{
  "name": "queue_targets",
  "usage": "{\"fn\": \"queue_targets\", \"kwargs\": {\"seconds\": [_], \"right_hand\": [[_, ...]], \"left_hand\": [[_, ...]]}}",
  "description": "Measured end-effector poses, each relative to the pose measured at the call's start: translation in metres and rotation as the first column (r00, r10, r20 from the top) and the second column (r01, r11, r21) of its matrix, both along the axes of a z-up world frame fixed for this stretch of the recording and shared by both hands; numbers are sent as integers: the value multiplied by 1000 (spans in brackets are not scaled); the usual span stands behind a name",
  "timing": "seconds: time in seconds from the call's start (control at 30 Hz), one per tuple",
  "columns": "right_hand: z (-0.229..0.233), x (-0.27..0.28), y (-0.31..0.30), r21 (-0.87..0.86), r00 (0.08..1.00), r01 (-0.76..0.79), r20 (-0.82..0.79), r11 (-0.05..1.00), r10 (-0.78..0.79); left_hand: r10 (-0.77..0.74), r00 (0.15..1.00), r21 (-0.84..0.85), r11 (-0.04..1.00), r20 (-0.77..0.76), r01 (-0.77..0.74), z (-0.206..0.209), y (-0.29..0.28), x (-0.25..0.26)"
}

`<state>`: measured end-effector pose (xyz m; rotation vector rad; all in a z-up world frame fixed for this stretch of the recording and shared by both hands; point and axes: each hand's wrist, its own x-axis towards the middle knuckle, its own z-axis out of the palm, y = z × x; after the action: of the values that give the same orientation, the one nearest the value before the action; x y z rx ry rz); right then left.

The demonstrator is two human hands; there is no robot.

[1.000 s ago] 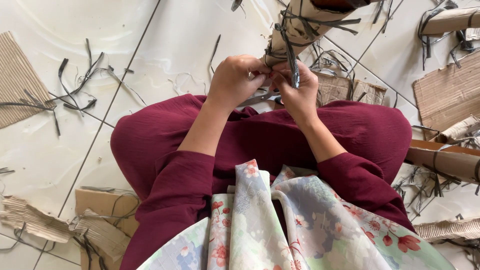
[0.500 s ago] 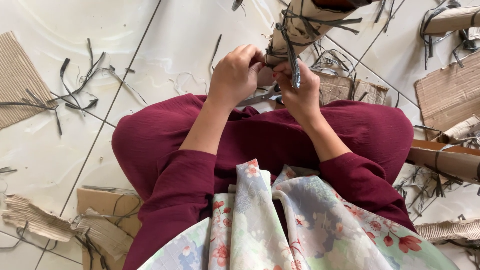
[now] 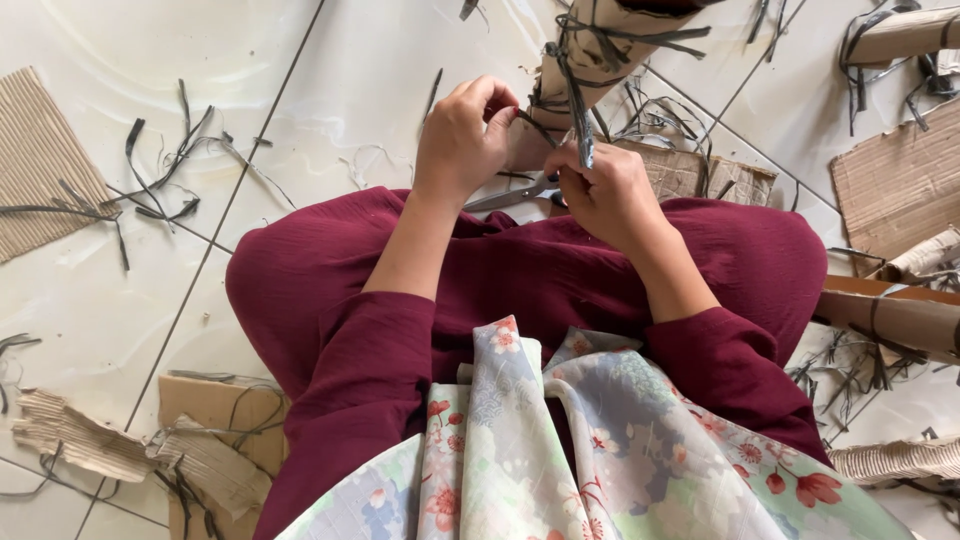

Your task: Wrapping the legs of a wooden chair with protective cardboard and securing it with plastic ties.

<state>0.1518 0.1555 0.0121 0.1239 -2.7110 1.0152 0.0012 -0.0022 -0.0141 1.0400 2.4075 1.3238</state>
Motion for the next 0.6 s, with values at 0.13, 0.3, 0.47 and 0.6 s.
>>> {"fn": "queue_targets", "kwargs": {"seconds": [0.13,0.3,0.47,0.6], "right_hand": [[9,12,13,13,996,-19,86,1000,18],[17,30,40,52,907,58,415,997,-74],[2,40,59,192,689,159,681,968,-248],[-5,44,58,157,732,161,643,974,-225]], "left_hand": [[-63,998,6,998,11,63,-1,-7,-6],[-45,998,-78,996,42,49,12,-21,-2],[-4,1000,-4,1000,-4,3,21,-30,8],[61,998,-28,998,5,-60,5,-30,19]]}}
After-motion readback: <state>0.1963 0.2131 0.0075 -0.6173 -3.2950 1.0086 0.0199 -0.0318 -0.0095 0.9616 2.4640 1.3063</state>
